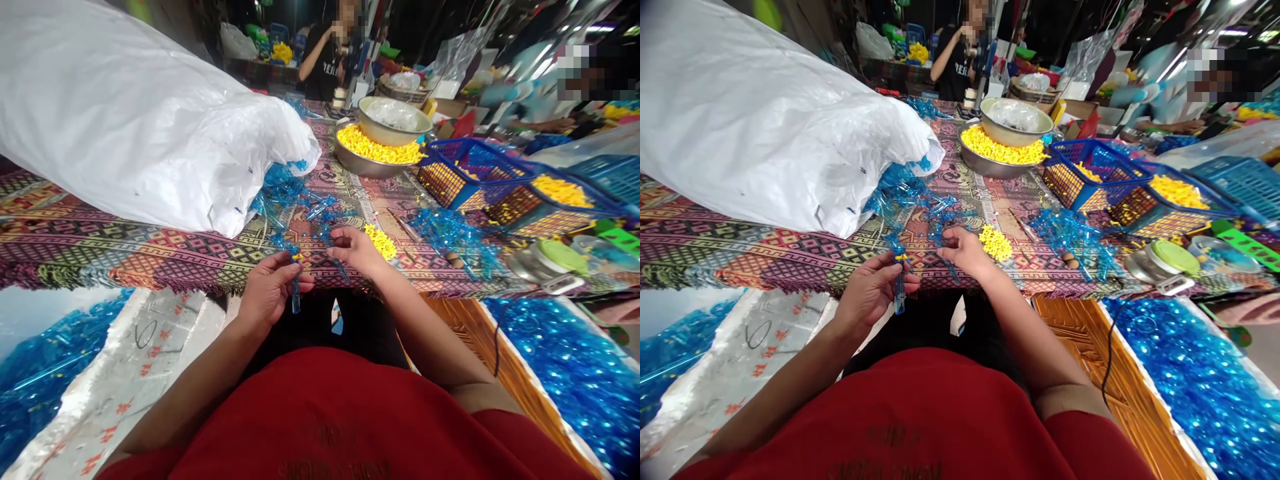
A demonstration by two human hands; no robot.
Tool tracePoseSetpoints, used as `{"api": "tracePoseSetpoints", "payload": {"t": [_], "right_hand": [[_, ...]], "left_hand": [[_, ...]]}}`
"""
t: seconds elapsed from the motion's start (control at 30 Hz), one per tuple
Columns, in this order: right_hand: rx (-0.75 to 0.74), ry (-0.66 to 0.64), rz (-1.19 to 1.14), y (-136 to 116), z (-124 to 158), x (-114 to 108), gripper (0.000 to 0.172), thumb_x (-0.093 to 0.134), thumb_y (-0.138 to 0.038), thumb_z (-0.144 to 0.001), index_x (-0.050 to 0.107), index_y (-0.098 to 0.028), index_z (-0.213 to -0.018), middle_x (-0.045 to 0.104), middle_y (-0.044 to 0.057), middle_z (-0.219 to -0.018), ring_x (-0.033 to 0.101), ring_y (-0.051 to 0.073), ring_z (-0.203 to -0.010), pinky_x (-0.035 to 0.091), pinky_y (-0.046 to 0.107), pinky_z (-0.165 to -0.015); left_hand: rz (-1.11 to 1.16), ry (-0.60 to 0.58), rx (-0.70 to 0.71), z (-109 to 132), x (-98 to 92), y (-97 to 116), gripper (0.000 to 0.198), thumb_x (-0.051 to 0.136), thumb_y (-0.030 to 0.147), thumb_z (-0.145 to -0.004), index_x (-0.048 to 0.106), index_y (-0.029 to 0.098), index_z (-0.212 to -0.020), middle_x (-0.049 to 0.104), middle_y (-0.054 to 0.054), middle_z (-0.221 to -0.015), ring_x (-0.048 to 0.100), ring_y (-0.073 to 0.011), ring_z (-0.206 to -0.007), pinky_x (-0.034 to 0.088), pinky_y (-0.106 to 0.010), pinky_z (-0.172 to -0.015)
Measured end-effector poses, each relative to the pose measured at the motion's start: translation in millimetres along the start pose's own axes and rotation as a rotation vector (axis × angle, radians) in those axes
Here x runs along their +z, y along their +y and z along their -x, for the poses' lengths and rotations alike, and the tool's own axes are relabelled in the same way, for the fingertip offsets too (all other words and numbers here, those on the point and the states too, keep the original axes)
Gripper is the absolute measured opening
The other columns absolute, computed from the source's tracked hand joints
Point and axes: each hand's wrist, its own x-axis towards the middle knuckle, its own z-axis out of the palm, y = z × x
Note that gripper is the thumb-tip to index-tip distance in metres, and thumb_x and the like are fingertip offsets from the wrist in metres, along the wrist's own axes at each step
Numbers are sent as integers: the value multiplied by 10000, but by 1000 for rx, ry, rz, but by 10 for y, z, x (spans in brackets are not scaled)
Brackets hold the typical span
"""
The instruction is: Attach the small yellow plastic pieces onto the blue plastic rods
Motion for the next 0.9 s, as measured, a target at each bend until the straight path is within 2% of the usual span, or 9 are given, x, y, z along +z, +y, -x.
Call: {"api": "tracePoseSetpoints", "payload": {"t": [0.1, 0.17, 0.37, 0.6, 0.7, 0.8, 0.9], "right_hand": [[101, -86, -557, -21, 215, -11, 434, 793, -340, -585, 617, -177, -947, 633, -11, -720, 571, 110, -525, 378, 210, -426], [136, -132, -747, -62, 354, 5, 414, 825, -329, -549, 635, -183, -887, 644, -11, -720, 575, 102, -515, 387, 201, -416], [136, -118, -846, -159, 512, 58, 363, 832, -344, -570, 659, -189, -848, 646, -18, -663, 553, 84, -482, 390, 182, -401], [64, -62, -788, -171, 549, 121, 337, 785, -389, -642, 664, -185, -881, 630, -21, -653, 449, 53, -427, 342, 191, -398], [32, -19, -724, -100, 528, 70, 333, 743, -415, -684, 658, -191, -916, 596, -34, -638, 399, 50, -408, 303, 200, -391], [-29, 60, -427, 10, 430, -53, 244, 696, -399, -724, 651, -186, -833, 569, -33, -627, 424, 72, -450, 340, 218, -439], [-121, 75, 128, 88, 304, -134, 147, 654, -313, -754, 656, -167, -766, 621, 16, -709, 549, 137, -628, 426, 257, -590]], "left_hand": [[-20, -23, 43, -43, 71, -60, 365, 754, 137, -608, 601, 118, -940, 685, -36, -798, 683, -179, -599, 578, -289, -513], [-45, -45, 66, -63, 126, -106, 352, 753, 150, -622, 621, 123, -947, 691, -40, -822, 682, -167, -606, 581, -281, -525], [-117, -86, 103, -49, 233, -177, 340, 749, 179, -647, 657, 143, -973, 710, -47, -913, 681, -145, -650, 579, -265, -585], [-131, -142, 138, -14, 298, -209, 291, 731, 208, -688, 669, 154, -967, 709, -49, -951, 678, -153, -731, 587, -293, -663], [-125, -132, 120, -20, 307, -207, 289, 727, 206, -687, 657, 149, -962, 701, -51, -942, 682, -156, -727, 589, -292, -649], [-101, -88, 68, -41, 287, -192, 294, 705, 191, -686, 623, 129, -962, 680, -42, -836, 677, -157, -641, 579, -280, -562], [-60, -64, 15, -65, 268, -184, 233, 661, 175, -690, 577, 113, -898, 629, -15, -716, 663, -169, -563, 559, -282, -486]]}}
